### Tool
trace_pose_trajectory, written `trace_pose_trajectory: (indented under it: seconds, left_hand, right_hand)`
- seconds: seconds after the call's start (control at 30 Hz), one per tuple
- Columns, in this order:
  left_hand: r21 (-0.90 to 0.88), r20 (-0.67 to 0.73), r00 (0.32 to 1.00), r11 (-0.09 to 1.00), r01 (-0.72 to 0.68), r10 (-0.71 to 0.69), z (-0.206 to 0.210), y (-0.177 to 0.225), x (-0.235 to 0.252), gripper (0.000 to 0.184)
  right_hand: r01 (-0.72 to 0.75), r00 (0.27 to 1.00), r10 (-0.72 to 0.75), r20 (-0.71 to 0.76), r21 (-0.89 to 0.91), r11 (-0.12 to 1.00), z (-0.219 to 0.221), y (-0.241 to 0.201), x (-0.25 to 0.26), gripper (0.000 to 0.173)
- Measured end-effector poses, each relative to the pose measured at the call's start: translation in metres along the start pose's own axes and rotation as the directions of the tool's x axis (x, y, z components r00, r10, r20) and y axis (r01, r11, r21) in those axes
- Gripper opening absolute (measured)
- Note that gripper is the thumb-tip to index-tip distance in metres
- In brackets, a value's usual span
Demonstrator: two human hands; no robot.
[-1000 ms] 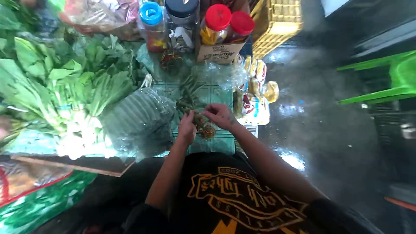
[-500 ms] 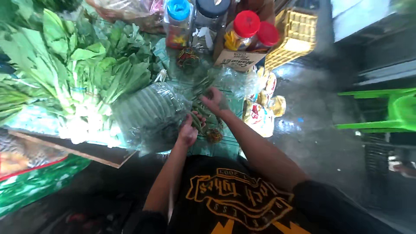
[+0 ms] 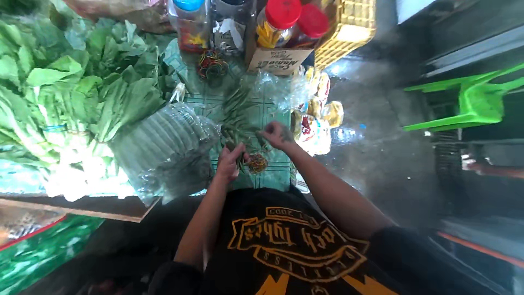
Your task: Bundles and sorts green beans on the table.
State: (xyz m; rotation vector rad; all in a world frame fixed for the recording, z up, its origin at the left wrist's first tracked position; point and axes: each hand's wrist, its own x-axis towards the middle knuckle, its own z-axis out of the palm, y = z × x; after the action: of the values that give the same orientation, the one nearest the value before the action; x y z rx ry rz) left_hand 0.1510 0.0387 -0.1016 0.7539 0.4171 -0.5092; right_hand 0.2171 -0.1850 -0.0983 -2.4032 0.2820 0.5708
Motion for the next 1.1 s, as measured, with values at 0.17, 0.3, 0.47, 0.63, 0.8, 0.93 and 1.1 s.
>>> trace_pose_trajectory:
  seconds: [0.17, 0.3, 0.47, 0.63, 0.8, 0.93, 1.1]
  left_hand:
    - [-0.045, 0.066, 0.997, 0.998, 0.051, -0.048, -0.006, 0.009, -0.003, 0.034]
    - [-0.096, 0.129, 0.992, 0.995, 0.005, 0.007, -0.015, 0.006, -0.006, 0.046]
    - [-0.125, 0.178, 0.981, 0.990, -0.060, 0.082, -0.013, 0.004, -0.009, 0.045]
    - [-0.009, 0.222, 0.970, 0.995, -0.099, 0.099, -0.002, 0.006, -0.010, 0.039]
    - [0.177, 0.217, 0.973, 0.977, -0.120, 0.081, 0.017, 0.008, -0.010, 0.037]
    - [0.278, 0.210, 0.971, 0.946, -0.168, 0.111, 0.013, 0.014, -0.013, 0.035]
    - [0.230, 0.203, 0.971, 0.958, -0.170, 0.124, 0.001, 0.006, -0.015, 0.046]
  right_hand:
    - [0.001, 0.998, 0.015, 0.061, -0.254, 0.967, 0.016, -0.006, -0.003, 0.041]
    - [-0.001, 1.000, 0.001, 0.002, -0.173, 0.985, 0.018, -0.010, -0.010, 0.048]
    - [0.020, 0.987, 0.010, -0.159, 0.189, 0.982, 0.003, -0.026, -0.034, 0.047]
    - [0.455, 0.887, -0.434, -0.155, 0.147, 0.878, -0.024, -0.060, -0.061, 0.024]
    - [0.451, 0.877, -0.432, -0.211, 0.050, 0.891, -0.012, -0.084, -0.074, 0.013]
    - [0.520, 0.853, -0.505, -0.128, 0.134, 0.844, -0.010, -0.074, -0.074, 0.019]
    - [0.431, 0.888, -0.459, 0.027, 0.299, 0.852, -0.009, -0.061, -0.071, 0.031]
